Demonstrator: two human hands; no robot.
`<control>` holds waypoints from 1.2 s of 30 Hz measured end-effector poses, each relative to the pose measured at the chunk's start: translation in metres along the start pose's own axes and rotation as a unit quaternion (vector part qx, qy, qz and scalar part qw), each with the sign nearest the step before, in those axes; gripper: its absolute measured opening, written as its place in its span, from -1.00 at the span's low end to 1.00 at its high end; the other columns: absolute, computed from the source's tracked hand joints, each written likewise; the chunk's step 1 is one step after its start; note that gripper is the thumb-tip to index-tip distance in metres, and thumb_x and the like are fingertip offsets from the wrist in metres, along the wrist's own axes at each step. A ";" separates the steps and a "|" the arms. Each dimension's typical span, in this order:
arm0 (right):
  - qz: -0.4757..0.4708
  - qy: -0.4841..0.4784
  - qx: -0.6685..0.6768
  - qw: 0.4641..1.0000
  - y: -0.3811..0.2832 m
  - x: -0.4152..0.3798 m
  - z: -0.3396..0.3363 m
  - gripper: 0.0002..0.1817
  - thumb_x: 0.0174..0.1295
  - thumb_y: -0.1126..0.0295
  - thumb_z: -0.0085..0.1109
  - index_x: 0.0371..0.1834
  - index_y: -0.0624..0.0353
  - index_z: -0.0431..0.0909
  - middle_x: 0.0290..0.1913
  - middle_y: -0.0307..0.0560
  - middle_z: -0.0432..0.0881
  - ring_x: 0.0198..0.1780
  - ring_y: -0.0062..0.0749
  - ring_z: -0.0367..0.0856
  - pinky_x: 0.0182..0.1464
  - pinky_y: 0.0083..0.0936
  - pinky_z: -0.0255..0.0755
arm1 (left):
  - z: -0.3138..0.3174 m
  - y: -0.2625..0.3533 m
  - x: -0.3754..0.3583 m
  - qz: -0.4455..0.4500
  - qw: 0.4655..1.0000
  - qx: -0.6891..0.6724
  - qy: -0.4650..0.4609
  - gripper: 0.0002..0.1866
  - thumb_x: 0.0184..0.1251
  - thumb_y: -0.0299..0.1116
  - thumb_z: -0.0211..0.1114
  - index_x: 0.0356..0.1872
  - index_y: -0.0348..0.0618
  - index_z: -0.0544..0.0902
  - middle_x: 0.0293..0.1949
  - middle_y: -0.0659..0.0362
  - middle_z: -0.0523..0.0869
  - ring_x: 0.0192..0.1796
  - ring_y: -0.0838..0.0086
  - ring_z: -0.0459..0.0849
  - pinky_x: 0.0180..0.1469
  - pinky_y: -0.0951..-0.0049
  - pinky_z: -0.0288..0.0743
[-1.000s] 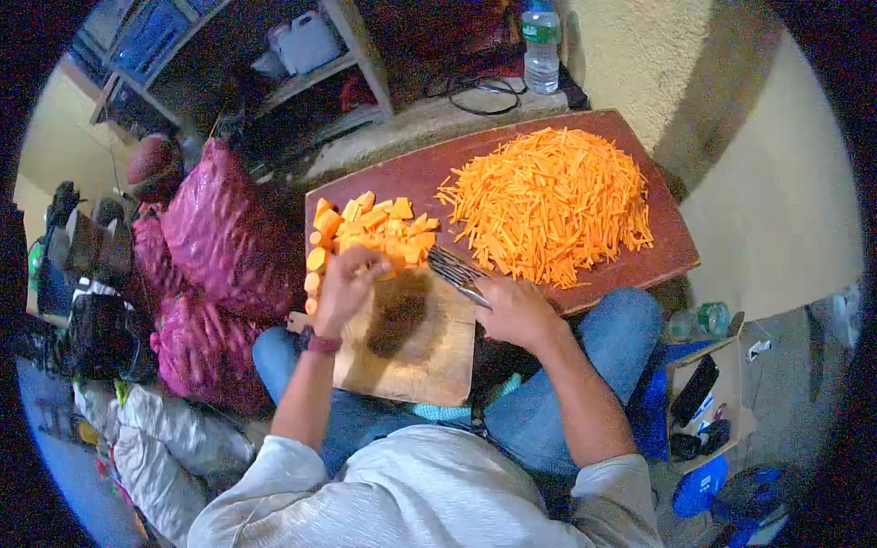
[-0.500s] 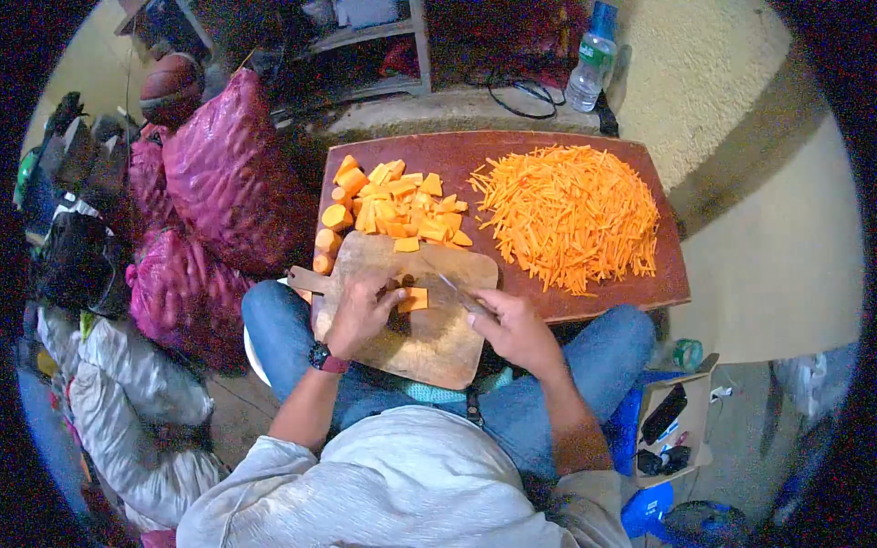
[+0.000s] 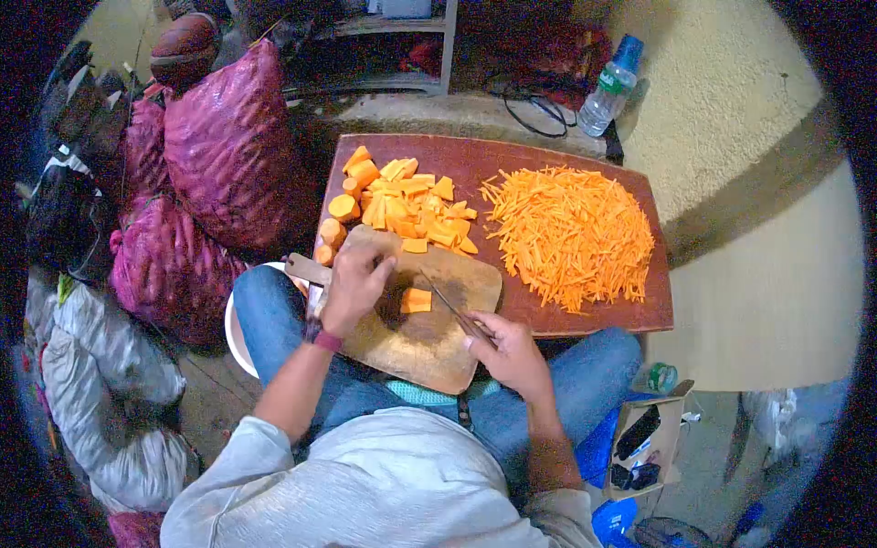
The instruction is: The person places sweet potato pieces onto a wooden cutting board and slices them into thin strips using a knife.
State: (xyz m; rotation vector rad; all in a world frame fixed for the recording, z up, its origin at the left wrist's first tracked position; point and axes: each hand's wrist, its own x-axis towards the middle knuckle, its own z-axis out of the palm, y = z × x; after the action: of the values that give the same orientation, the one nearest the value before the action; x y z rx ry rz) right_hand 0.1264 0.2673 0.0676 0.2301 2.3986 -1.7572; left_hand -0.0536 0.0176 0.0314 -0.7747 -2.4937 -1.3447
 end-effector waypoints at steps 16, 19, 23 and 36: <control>-0.008 -0.020 -0.068 0.997 -0.036 -0.022 0.000 -0.63 0.62 0.37 0.17 0.34 0.37 0.63 -0.23 0.24 0.74 -0.19 -0.39 0.75 -0.06 -0.26 0.62 | 0.006 0.032 -0.076 0.057 0.986 0.137 -0.081 -0.66 0.23 -0.19 0.61 -0.15 -0.20 0.75 -0.08 -0.03 0.67 0.07 0.01 0.61 0.09 0.00 0.46; 0.033 -0.056 -0.093 0.994 -0.039 -0.040 0.000 -0.62 0.62 0.37 0.17 0.36 0.35 0.62 -0.26 0.24 0.73 -0.24 -0.31 0.76 -0.07 -0.26 0.62 | 0.002 0.032 -0.079 0.070 0.983 0.111 -0.131 -0.72 0.27 -0.32 0.59 -0.08 -0.20 0.77 -0.02 -0.03 0.62 0.11 0.00 0.57 0.16 -0.05 0.43; 0.052 -0.041 -0.065 0.996 -0.035 -0.064 0.016 -0.61 0.62 0.34 0.17 0.38 0.30 0.60 -0.15 0.32 0.77 -0.10 0.09 0.85 0.00 -0.22 0.64 | -0.001 0.025 -0.093 0.122 0.980 0.078 -0.140 -0.75 0.24 -0.43 0.54 -0.08 -0.21 0.79 0.06 -0.03 0.63 0.15 0.00 0.57 0.20 -0.04 0.42; 0.012 -0.066 -0.245 0.967 -0.056 -0.072 0.047 -0.44 0.59 0.32 0.18 0.57 0.30 0.37 0.16 0.41 0.73 0.07 0.38 0.78 0.04 0.15 0.68 | -0.004 0.024 -0.096 0.163 0.954 0.166 -0.190 -0.65 0.29 -0.37 0.37 0.08 -0.14 0.81 0.08 0.07 0.64 0.17 0.10 0.55 0.22 0.01 0.37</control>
State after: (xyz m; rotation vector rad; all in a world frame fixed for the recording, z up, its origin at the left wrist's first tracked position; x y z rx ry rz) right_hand 0.1863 0.2032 0.1214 0.0741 2.6158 -1.0760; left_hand 0.0396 -0.0082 0.0115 -1.3882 -2.6052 -0.6925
